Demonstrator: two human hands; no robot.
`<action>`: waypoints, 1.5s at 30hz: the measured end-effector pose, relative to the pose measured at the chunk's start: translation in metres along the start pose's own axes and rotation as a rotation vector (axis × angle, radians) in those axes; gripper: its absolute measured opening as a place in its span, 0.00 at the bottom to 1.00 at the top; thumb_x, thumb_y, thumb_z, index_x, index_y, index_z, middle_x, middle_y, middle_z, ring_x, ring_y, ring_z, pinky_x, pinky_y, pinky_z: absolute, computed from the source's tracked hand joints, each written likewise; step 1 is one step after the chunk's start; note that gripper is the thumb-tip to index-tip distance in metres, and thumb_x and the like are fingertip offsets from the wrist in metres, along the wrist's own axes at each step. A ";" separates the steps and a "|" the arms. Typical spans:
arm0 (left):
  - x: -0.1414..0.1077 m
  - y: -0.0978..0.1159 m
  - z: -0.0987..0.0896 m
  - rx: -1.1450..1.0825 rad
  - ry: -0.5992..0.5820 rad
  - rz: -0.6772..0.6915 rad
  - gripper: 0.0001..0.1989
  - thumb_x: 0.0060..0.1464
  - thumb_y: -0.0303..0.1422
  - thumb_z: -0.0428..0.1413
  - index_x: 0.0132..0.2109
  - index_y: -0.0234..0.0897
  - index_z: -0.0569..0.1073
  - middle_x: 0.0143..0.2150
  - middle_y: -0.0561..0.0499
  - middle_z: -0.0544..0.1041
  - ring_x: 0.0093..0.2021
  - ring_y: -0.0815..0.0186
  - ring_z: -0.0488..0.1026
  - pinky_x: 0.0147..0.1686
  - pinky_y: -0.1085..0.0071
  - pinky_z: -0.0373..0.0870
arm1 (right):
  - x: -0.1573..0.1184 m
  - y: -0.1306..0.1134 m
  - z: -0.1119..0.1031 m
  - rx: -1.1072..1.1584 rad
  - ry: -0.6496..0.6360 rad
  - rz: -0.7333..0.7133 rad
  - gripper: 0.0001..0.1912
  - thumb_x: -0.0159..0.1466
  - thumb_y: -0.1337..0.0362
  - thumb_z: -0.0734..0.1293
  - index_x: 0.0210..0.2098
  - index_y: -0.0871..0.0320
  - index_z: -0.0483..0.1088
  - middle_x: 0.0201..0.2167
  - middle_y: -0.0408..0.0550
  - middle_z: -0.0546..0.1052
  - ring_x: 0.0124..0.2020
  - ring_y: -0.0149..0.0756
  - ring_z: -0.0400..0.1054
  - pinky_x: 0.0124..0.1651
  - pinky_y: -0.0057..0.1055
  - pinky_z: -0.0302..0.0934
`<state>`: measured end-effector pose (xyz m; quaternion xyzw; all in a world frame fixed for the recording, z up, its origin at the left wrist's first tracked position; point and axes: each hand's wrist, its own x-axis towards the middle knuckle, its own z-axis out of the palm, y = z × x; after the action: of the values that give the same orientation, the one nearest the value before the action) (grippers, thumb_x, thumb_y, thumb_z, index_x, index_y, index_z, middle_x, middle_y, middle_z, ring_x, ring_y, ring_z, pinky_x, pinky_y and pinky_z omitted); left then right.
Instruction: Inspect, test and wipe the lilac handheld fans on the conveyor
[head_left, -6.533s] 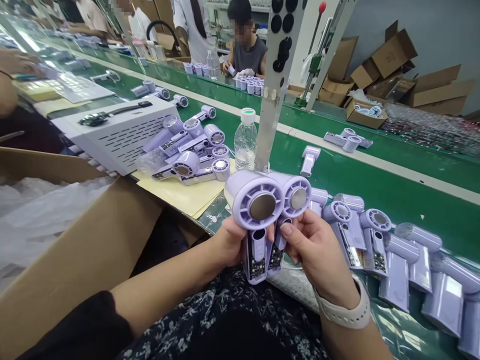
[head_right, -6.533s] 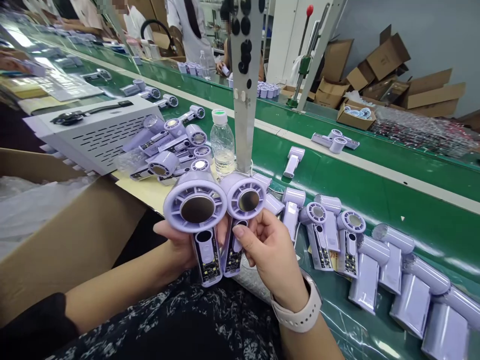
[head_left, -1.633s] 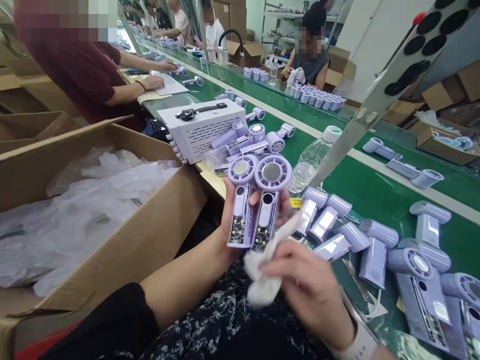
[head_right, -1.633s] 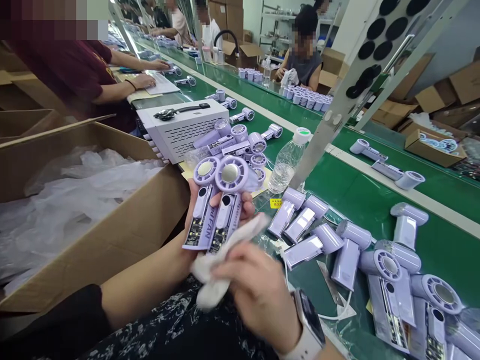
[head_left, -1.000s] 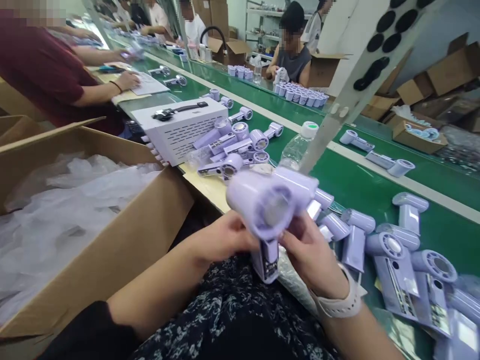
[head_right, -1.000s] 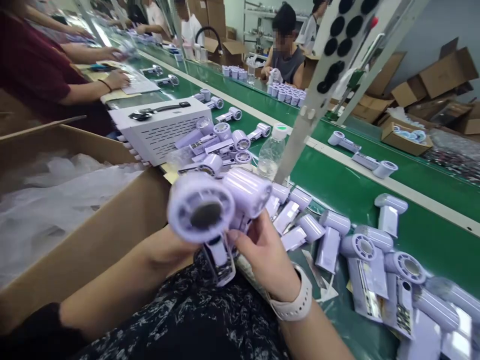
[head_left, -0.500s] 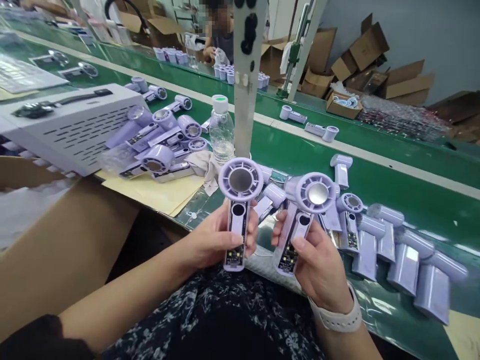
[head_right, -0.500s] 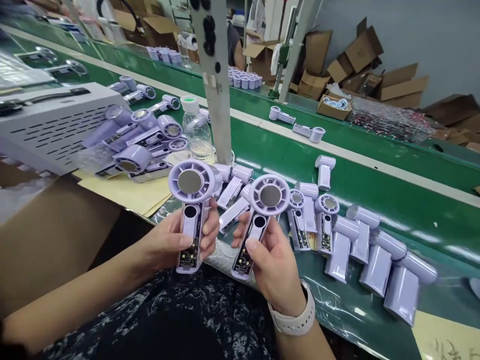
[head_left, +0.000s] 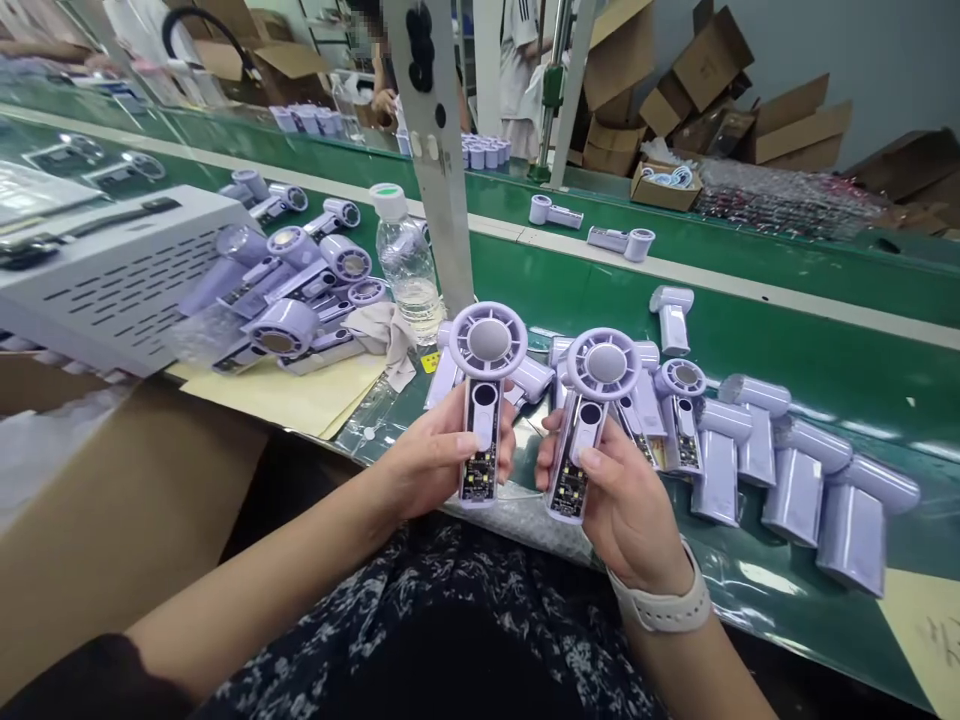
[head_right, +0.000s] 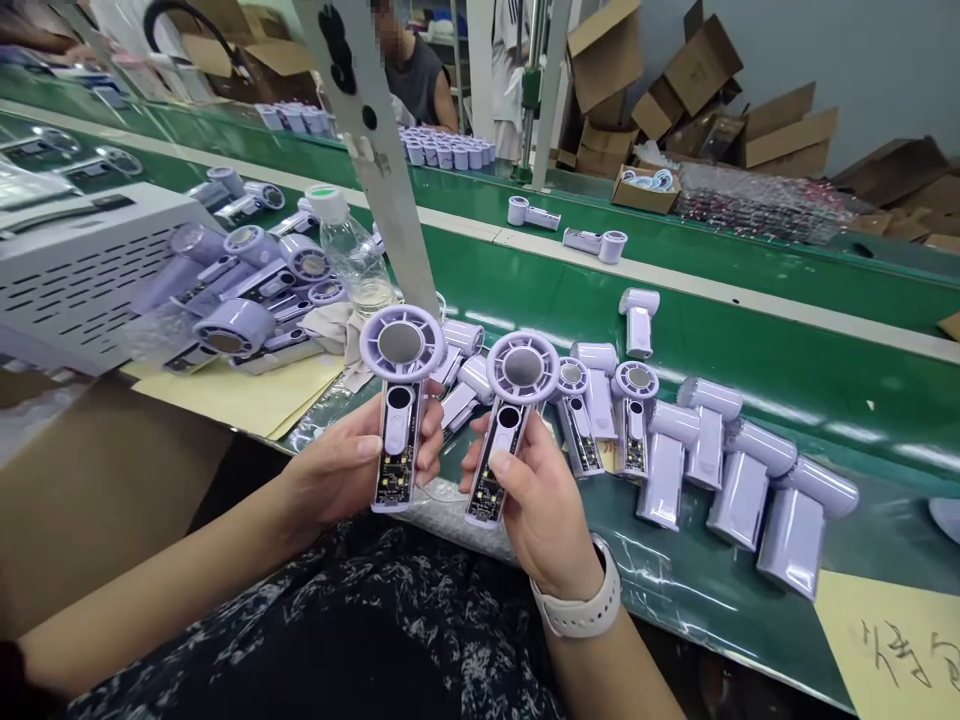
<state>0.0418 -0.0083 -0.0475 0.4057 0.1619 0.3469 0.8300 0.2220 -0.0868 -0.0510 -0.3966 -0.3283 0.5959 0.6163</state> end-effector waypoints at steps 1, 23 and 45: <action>0.000 0.001 -0.001 0.004 0.002 0.004 0.24 0.48 0.35 0.68 0.51 0.37 0.72 0.40 0.50 0.70 0.34 0.67 0.72 0.32 0.70 0.74 | 0.000 0.000 0.001 0.005 -0.003 -0.005 0.17 0.61 0.56 0.72 0.46 0.53 0.69 0.38 0.47 0.74 0.32 0.38 0.68 0.34 0.36 0.69; -0.017 0.004 -0.012 0.135 0.103 0.065 0.19 0.53 0.40 0.66 0.45 0.38 0.68 0.33 0.54 0.72 0.26 0.70 0.71 0.24 0.73 0.71 | -0.004 0.012 0.017 -0.083 -0.045 -0.019 0.13 0.67 0.52 0.68 0.42 0.55 0.72 0.29 0.45 0.76 0.24 0.34 0.68 0.26 0.31 0.66; -0.020 0.013 -0.024 0.419 0.034 0.229 0.14 0.57 0.40 0.61 0.47 0.38 0.73 0.34 0.51 0.75 0.29 0.64 0.74 0.30 0.67 0.76 | 0.015 0.007 0.020 -0.043 0.063 -0.079 0.12 0.64 0.53 0.70 0.41 0.53 0.73 0.30 0.46 0.75 0.27 0.38 0.68 0.29 0.35 0.66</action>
<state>0.0085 -0.0027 -0.0524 0.5791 0.1973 0.4044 0.6799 0.2025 -0.0704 -0.0490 -0.4150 -0.3367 0.5511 0.6409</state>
